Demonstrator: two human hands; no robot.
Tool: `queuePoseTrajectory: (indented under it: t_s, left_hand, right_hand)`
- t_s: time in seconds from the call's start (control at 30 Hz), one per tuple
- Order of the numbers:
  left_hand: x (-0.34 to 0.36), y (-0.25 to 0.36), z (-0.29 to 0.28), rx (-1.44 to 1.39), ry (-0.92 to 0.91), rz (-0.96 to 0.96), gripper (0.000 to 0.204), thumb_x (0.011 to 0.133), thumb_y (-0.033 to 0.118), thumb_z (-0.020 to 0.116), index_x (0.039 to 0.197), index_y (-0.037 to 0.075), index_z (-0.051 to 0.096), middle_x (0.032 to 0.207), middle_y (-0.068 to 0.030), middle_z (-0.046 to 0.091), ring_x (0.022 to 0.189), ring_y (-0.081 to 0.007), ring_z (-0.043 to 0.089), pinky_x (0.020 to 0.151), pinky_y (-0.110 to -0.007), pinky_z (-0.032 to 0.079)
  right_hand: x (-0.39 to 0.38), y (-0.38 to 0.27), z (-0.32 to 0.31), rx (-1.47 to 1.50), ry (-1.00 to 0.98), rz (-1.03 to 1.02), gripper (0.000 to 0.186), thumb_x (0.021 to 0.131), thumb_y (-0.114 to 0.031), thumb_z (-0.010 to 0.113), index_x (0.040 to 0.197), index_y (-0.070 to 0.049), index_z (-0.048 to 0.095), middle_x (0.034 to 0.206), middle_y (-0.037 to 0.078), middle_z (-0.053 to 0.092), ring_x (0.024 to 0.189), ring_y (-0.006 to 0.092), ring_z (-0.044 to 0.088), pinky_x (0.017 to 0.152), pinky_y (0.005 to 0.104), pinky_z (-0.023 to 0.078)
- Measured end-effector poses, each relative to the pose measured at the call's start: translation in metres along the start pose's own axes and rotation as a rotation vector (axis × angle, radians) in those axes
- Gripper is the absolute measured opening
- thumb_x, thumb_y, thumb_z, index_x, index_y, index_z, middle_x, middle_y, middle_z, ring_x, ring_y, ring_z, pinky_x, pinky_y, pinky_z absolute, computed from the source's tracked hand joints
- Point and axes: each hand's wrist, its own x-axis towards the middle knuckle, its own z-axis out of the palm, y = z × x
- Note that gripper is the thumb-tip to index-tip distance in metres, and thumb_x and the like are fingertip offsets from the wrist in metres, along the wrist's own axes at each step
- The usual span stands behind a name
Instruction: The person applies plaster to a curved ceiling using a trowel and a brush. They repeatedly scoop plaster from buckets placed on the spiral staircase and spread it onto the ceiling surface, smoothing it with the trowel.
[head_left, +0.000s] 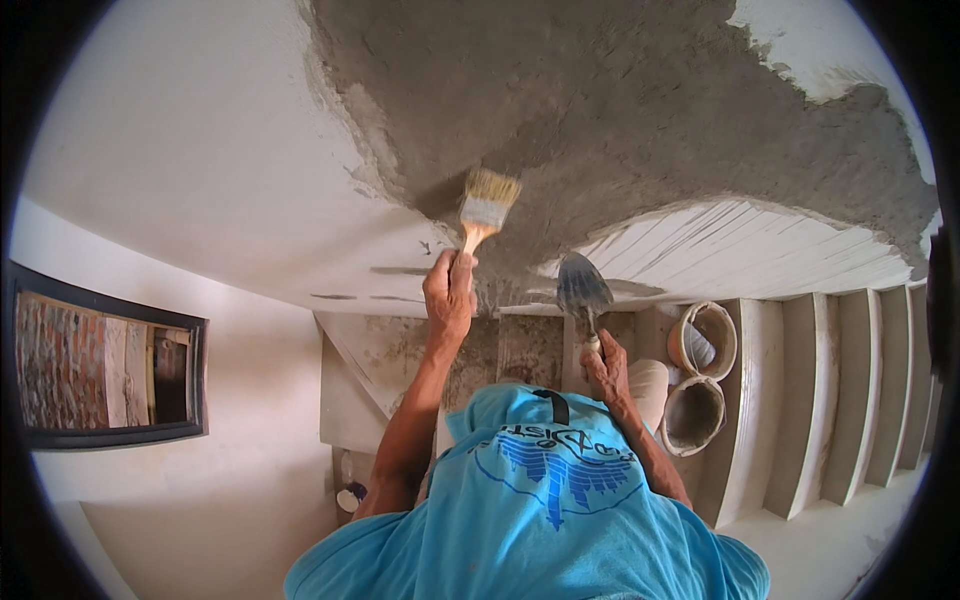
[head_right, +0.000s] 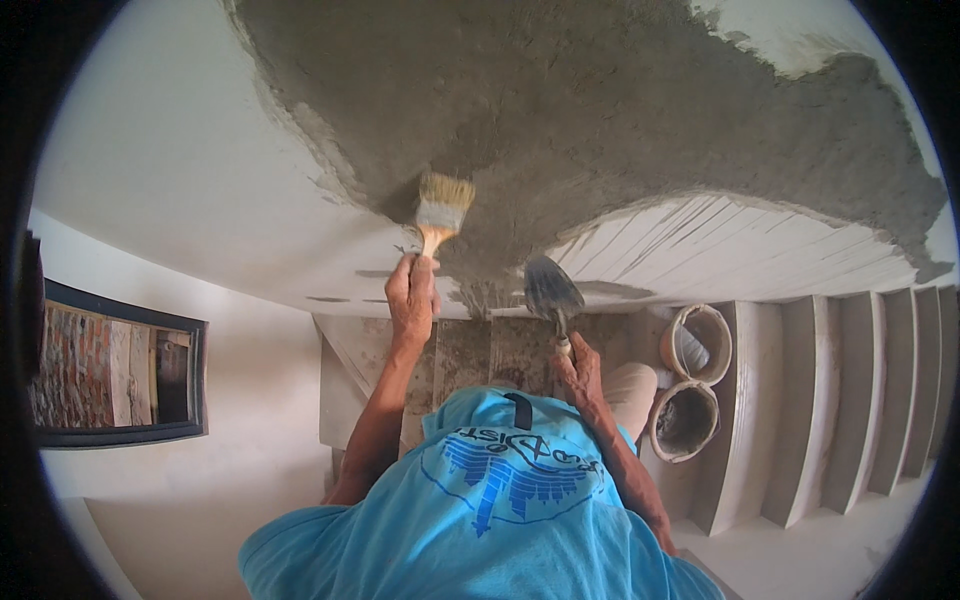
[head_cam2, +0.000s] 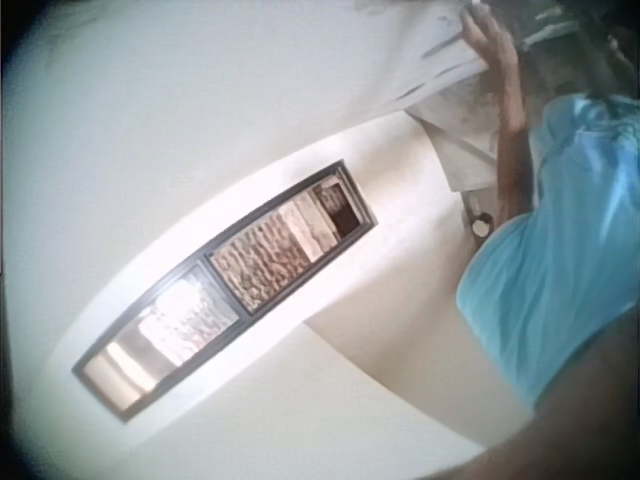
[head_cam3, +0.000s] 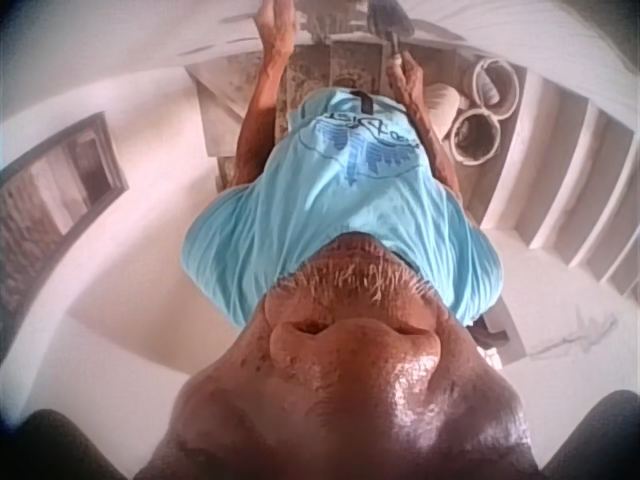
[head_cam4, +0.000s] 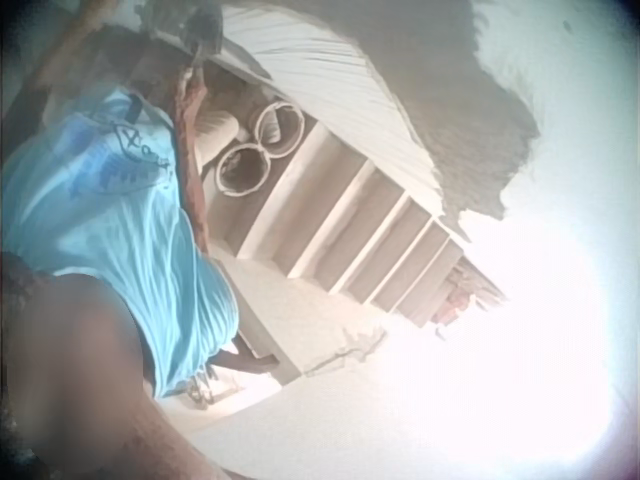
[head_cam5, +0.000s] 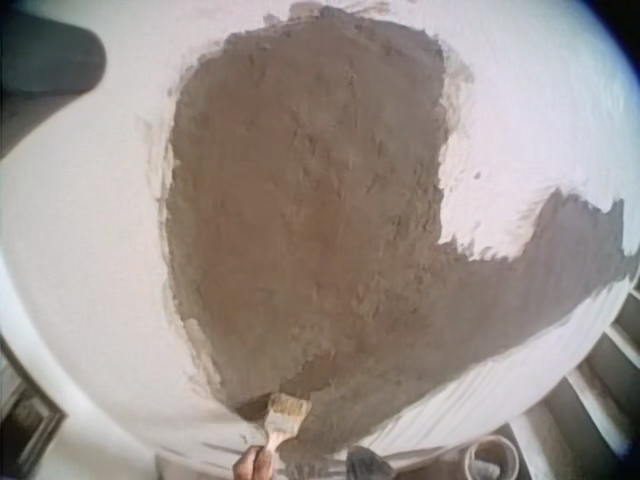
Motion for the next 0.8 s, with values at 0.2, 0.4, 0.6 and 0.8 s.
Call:
queuePoseTrajectory:
  t_s: [0.2,0.4,0.6,0.8]
  left_hand:
    - [-0.040,-0.027,-0.027,0.067,-0.011,-0.145,0.035,0.104,0.033,0.055,0.096,0.000,0.061,0.065,0.0029,0.040,0.048,-0.0041,0.037,0.040,-0.024,0.035]
    - [-0.024,0.020,0.001,0.107,0.010,0.150,0.034,0.104,0.032,0.054,0.093,0.001,0.060,0.061,0.0041,0.037,0.048,-0.0054,0.036,0.041,-0.024,0.035]
    - [0.002,-0.015,-0.004,0.194,0.000,0.019,0.030,0.103,0.028,0.056,0.096,-0.001,0.060,0.067,-0.0067,0.047,0.054,-0.0138,0.043,0.050,-0.030,0.039]
    - [-0.054,-0.128,-0.089,0.756,-0.107,0.030,0.040,0.101,0.034,0.053,0.089,-0.004,0.060,0.078,-0.0236,0.060,0.071,-0.0375,0.058,0.068,-0.047,0.044]
  right_hand:
    - [-0.002,-0.004,-0.003,0.127,0.038,0.087,0.028,0.089,-0.028,0.060,0.101,-0.003,0.060,0.068,0.003,0.055,0.055,0.0105,0.051,0.051,0.0292,0.042]
    - [-0.003,0.011,-0.003,0.122,0.017,0.037,0.024,0.089,-0.027,0.060,0.096,-0.004,0.059,0.069,0.000,0.053,0.061,0.0088,0.049,0.053,0.0280,0.040]
    - [-0.009,-0.003,-0.002,0.178,0.029,0.090,0.022,0.089,-0.027,0.060,0.088,-0.005,0.055,0.064,0.000,0.050,0.057,0.0090,0.048,0.050,0.0283,0.038]
    - [-0.005,0.008,-0.008,0.092,0.086,0.111,0.024,0.089,-0.026,0.061,0.098,-0.003,0.060,0.067,0.000,0.051,0.062,0.0096,0.047,0.053,0.0289,0.038]
